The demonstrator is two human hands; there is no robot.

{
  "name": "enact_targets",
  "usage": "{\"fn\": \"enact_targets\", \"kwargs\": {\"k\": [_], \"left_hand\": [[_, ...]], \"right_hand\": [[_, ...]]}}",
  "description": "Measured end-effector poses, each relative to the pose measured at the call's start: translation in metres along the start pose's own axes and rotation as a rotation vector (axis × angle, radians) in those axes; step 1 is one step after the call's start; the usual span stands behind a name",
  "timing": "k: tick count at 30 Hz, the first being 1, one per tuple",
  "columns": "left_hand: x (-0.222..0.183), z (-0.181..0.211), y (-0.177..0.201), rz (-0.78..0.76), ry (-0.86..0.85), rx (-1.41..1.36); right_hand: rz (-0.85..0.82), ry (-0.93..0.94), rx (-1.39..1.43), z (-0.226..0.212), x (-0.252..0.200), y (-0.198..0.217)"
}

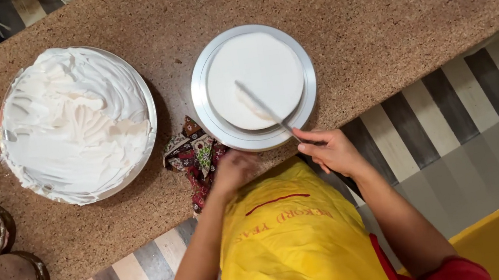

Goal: The person spoons white frosting from a large bowl onto chocolate cake layers and spreads it with a spatula, rotating the cake on a turntable to coat the top and sides. They stack frosted layers, add dollops of frosting between layers, and smooth the frosting over the assembled cake.

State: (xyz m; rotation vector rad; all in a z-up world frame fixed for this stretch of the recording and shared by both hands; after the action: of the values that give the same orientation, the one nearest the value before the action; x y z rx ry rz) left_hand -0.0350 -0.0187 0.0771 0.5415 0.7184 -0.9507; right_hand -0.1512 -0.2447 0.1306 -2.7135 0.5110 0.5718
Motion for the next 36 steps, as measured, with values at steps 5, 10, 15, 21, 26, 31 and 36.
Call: {"fn": "enact_targets", "kwargs": {"k": [5,10,15,21,26,31,36], "left_hand": [[0.016,0.023,0.069,0.404,-0.204,-0.643],[-0.009,0.018,0.035,0.347,-0.177,-0.701],[0.033,-0.142,0.022,0.282,-0.465,-0.974],[-0.019,-0.196,0.039,0.296,-0.287,-0.957],[-0.028,-0.200,0.058,0.361,-0.233,-1.019],[0.013,-0.133,0.062,0.326,-0.139,-0.781],[0.122,-0.014,0.109,0.356,-0.231,-0.950]], "right_hand": [[-0.494,-0.351,0.109,0.016,-0.022,-0.003],[-0.499,-0.235,-0.120,-0.027,-0.033,-0.072],[-0.521,0.416,-0.675,0.018,0.039,-0.189],[-0.430,0.641,-0.919,0.088,0.104,-0.282],[-0.463,0.494,-1.085,0.096,0.064,-0.211],[-0.436,0.299,-0.844,0.027,-0.010,-0.143],[-0.039,-0.066,-0.114,0.003,-0.065,-0.029]]}}
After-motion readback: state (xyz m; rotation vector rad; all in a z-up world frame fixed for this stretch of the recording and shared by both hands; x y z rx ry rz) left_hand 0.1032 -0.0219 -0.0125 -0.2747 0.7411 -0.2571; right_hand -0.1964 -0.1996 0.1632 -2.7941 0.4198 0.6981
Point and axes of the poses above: each hand's wrist, its own x-axis towards the middle knuckle, its own y-axis out of the back of the hand, z = x × y, the point moved 4 cm from there along x, towards the middle knuckle, and after that the axes turned 15 degrees about x, right-handed, at the moved point
